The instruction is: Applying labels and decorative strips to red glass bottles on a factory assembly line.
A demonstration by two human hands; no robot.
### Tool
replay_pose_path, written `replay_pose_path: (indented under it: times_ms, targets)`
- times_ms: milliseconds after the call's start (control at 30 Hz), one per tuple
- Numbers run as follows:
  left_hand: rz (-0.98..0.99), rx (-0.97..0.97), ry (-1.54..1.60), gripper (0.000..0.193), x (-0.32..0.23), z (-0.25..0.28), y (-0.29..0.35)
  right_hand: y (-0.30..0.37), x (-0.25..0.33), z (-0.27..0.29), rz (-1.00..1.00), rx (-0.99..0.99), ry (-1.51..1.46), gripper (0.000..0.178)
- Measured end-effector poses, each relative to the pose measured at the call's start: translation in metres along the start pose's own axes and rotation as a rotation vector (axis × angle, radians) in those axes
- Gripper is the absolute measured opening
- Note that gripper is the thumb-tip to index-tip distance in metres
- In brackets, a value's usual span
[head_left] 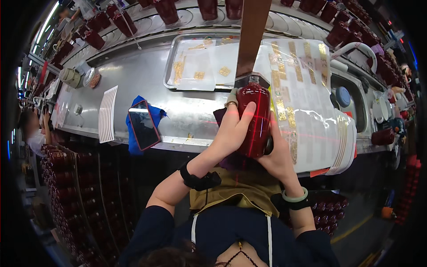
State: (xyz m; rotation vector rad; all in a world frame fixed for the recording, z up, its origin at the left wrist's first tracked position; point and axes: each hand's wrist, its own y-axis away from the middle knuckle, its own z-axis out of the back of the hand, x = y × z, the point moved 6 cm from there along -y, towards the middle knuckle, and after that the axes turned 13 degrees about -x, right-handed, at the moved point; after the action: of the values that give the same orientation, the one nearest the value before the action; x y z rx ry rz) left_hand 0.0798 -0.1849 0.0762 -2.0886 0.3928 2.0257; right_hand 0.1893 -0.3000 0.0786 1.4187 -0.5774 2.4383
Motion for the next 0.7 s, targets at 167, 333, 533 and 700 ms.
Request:
replay_pose_path:
  times_ms: [167, 333, 533, 700]
  targets:
    - [0.013, 0.053, -0.054, 0.055, 0.002, 0.005, 0.014, 0.015, 0.009, 0.003, 0.03, 0.003, -0.011, 0.109]
    - [-0.012, 0.029, -0.194, 0.058, -0.001, 0.006, 0.002, 0.004, 0.002, 0.004, 0.016, -0.001, -0.022, 0.11]
    - [-0.052, 0.044, -0.509, 0.05, -0.009, 0.027, -0.018, -0.026, -0.005, 0.026, 0.198, 0.187, 0.135, 0.097]
    - [-0.611, -0.091, -0.745, 0.03, -0.034, 0.07, -0.095, -0.133, 0.011, 0.069, 0.091, 0.087, 0.312, 0.025]
